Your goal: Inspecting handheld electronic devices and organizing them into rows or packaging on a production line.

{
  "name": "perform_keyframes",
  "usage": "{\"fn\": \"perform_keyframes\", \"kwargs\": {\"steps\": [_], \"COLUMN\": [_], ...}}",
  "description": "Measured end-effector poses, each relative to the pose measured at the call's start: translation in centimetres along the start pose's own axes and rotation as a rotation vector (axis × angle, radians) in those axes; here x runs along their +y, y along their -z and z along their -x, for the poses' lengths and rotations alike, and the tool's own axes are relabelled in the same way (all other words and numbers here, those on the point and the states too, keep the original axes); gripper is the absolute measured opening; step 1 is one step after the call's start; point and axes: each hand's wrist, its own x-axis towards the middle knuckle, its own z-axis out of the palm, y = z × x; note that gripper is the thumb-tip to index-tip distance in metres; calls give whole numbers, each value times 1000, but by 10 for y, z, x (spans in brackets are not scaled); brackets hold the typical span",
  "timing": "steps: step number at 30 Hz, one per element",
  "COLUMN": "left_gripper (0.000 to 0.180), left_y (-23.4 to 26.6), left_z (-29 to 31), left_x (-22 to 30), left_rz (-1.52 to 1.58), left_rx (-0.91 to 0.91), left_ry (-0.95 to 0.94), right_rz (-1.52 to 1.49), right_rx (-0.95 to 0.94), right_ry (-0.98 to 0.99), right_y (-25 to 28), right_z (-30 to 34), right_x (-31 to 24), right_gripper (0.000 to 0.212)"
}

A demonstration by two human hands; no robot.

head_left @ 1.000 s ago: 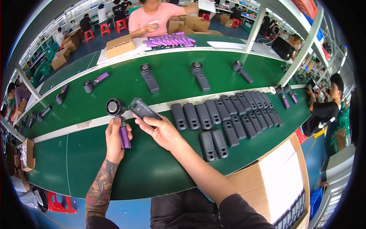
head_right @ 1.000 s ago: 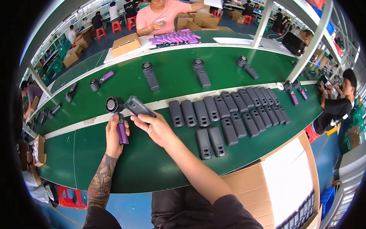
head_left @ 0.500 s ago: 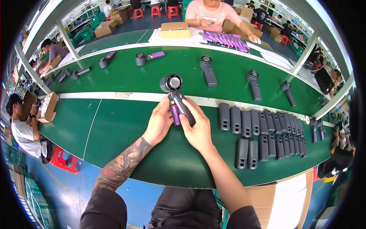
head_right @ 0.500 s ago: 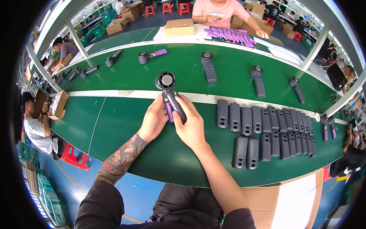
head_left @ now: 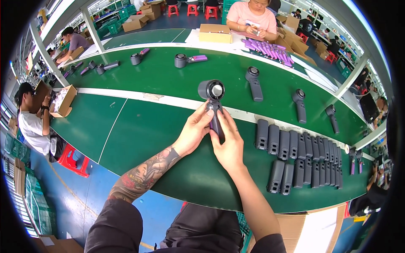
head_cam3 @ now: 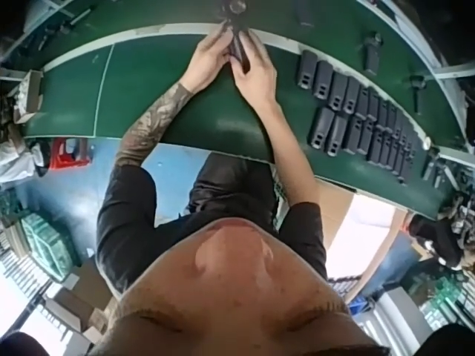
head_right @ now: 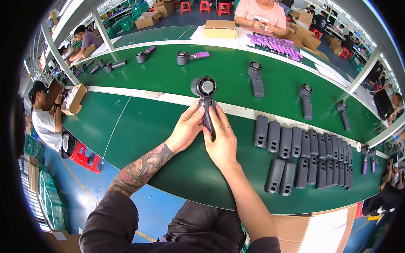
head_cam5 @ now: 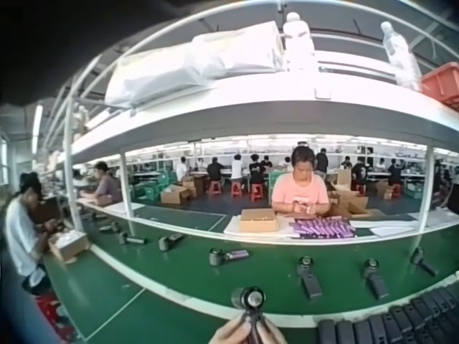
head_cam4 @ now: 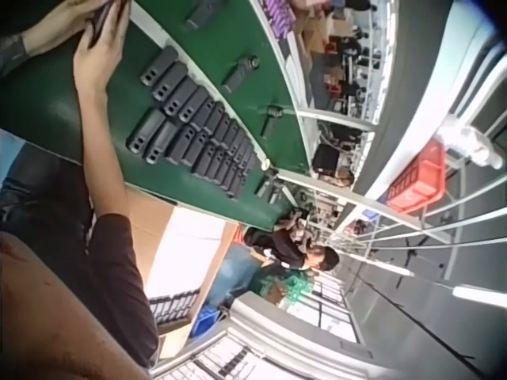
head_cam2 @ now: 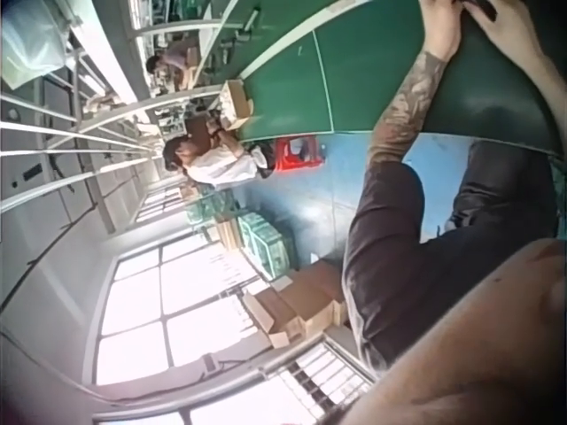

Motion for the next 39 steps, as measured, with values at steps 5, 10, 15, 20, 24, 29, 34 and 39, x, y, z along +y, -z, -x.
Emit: {"fn": "perform_keyframes", "kwargs": {"steps": [5, 10, 15, 20, 24, 29, 34, 39], "left_gripper": [49, 50, 50, 54, 51, 47, 44, 42], "left_y": [4, 7, 10, 4, 2, 5, 7, 12], "left_z": [0, -2, 1, -2, 0, 1, 3, 0], "left_x": [3, 2, 5, -1, 5, 6, 6, 2], "left_rz": [-55, -76, -38, 113, -36, -219, -237, -350], "left_rx": [-39, -68, -60, -32, -50, -80, -104, -129], "left_ry": [19, 18, -22, 9, -86, -156, -84, -71], "right_rz": [-229, -255, -83, 162, 182, 26, -472, -603], "right_rx": [3, -1, 57, 35, -19, 14, -46, -219], "right_ry": [-148, -183, 41, 79, 62, 15, -504, -579], "right_y": [8, 7, -6, -2, -4, -11, -6, 3], "right_z": [-2, -1, -2, 3, 3, 4, -1, -5], "right_x": [3, 5, 3, -4, -4, -9, -18, -14], "right_gripper": [59, 58, 59, 62, 64, 65, 65, 65]}}
